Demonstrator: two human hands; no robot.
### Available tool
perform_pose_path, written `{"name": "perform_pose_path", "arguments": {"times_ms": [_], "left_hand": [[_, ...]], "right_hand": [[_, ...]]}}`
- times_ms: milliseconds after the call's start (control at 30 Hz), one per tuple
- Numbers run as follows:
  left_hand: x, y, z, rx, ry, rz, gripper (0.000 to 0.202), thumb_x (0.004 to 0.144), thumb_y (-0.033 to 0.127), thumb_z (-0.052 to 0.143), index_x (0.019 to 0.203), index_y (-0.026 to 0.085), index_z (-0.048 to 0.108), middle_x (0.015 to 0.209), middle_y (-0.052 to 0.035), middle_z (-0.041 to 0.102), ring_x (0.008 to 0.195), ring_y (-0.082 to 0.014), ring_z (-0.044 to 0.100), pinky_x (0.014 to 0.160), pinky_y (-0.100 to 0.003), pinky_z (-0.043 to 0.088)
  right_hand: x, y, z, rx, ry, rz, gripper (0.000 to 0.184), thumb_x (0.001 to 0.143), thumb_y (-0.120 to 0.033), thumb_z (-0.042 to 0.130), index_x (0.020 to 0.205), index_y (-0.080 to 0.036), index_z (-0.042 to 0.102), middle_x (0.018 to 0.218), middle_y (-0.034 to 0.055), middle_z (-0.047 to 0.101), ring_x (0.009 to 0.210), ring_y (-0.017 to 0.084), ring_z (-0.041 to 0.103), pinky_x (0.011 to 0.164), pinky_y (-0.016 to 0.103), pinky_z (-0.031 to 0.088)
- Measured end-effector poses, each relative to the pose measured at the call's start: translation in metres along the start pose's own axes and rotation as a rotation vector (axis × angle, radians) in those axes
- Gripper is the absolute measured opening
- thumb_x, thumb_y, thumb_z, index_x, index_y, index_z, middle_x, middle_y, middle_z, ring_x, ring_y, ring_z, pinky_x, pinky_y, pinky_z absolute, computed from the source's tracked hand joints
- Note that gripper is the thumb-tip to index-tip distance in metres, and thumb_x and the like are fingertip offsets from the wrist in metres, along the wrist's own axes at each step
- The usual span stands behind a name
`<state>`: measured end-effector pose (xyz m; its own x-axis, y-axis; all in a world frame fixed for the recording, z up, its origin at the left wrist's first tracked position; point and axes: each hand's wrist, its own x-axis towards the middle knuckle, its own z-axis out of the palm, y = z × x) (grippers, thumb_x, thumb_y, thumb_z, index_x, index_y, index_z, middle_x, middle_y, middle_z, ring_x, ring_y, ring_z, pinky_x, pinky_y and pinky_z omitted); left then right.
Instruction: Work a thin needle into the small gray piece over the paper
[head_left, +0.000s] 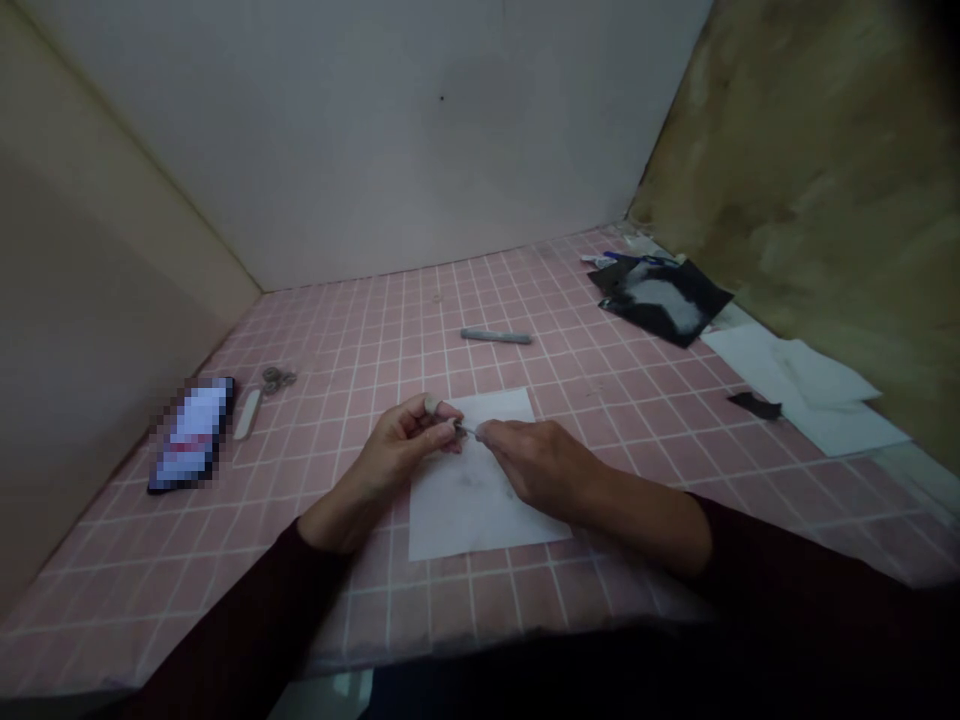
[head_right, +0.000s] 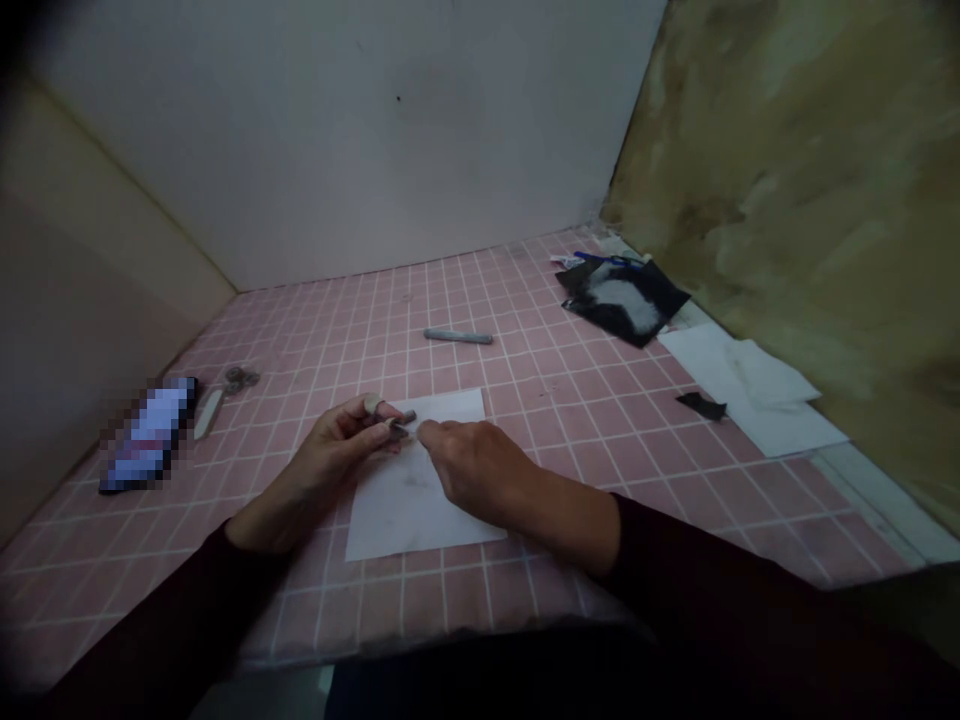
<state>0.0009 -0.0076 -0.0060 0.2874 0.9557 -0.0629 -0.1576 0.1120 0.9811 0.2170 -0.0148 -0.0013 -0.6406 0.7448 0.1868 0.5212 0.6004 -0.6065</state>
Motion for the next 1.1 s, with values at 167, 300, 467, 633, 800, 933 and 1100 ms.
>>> {"name": "perform_pose_path", "arguments": {"times_ms": [167,300,467,633,800,933,1100], "left_hand": [[-0.004,0.001,0.003,0.121,0.036,0.143,0.017,0.08,0.019,0.077,0.095,0.017,0.069,0.093,-0.0026,0.069,0.083,-0.011,0.065,0.076,-0.021,0.051],[-0.007,0.003,0.005,0.188,0.046,0.262,0.015,0.081,0.018,0.075,0.095,0.019,0.07,0.097,-0.0024,0.068,0.089,-0.0114,0.064,0.082,-0.021,0.051],[-0.005,0.002,0.003,0.065,0.033,0.063,0.017,0.08,0.021,0.076,0.095,0.016,0.069,0.086,-0.0021,0.069,0.076,-0.0108,0.066,0.073,-0.022,0.053],[0.001,0.002,0.0,-0.015,-0.016,0.0,0.016,0.084,0.026,0.073,0.093,0.014,0.069,0.071,-0.0002,0.066,0.063,-0.0077,0.061,0.066,-0.019,0.05],[-0.002,0.0,0.001,0.077,0.023,0.056,0.018,0.079,0.022,0.077,0.094,0.016,0.069,0.086,-0.0025,0.069,0.075,-0.0113,0.065,0.071,-0.023,0.053],[-0.005,-0.001,0.001,0.245,-0.001,0.242,0.016,0.082,0.02,0.075,0.097,0.018,0.07,0.098,-0.0046,0.067,0.09,-0.0137,0.064,0.081,-0.025,0.052],[-0.006,0.0,0.002,0.177,0.037,0.193,0.017,0.081,0.02,0.076,0.097,0.019,0.069,0.097,-0.0037,0.069,0.088,-0.0133,0.066,0.081,-0.024,0.053]], "right_hand": [[0.008,0.0,-0.014,0.882,-0.264,0.32,0.024,0.096,-0.03,0.042,0.093,-0.015,0.062,0.055,-0.007,0.041,0.04,0.007,0.029,0.041,0.02,0.026],[0.011,0.003,-0.02,1.226,-0.392,0.445,0.024,0.095,-0.032,0.042,0.099,-0.016,0.06,0.054,-0.0106,0.033,0.038,0.005,0.011,0.035,0.019,0.014],[0.006,0.002,-0.01,0.372,-0.118,0.114,0.024,0.096,-0.021,0.042,0.093,-0.013,0.065,0.064,0.0011,0.057,0.055,0.011,0.048,0.057,0.024,0.039],[-0.001,0.001,-0.001,-0.212,-0.029,-0.02,0.031,0.088,-0.004,0.04,0.108,-0.009,0.064,0.088,0.012,0.067,0.069,0.017,0.054,0.062,0.029,0.038],[0.005,-0.002,-0.007,0.288,-0.075,0.114,0.022,0.095,-0.018,0.042,0.089,-0.014,0.063,0.067,0.0017,0.056,0.057,0.012,0.047,0.058,0.025,0.038],[0.012,0.001,-0.02,1.105,-0.365,0.429,0.024,0.096,-0.027,0.039,0.093,-0.016,0.06,0.055,-0.009,0.035,0.038,0.005,0.017,0.037,0.019,0.018],[0.012,0.003,-0.019,1.069,-0.359,0.41,0.025,0.097,-0.03,0.04,0.097,-0.016,0.061,0.055,-0.0091,0.037,0.038,0.006,0.02,0.038,0.019,0.02]]}}
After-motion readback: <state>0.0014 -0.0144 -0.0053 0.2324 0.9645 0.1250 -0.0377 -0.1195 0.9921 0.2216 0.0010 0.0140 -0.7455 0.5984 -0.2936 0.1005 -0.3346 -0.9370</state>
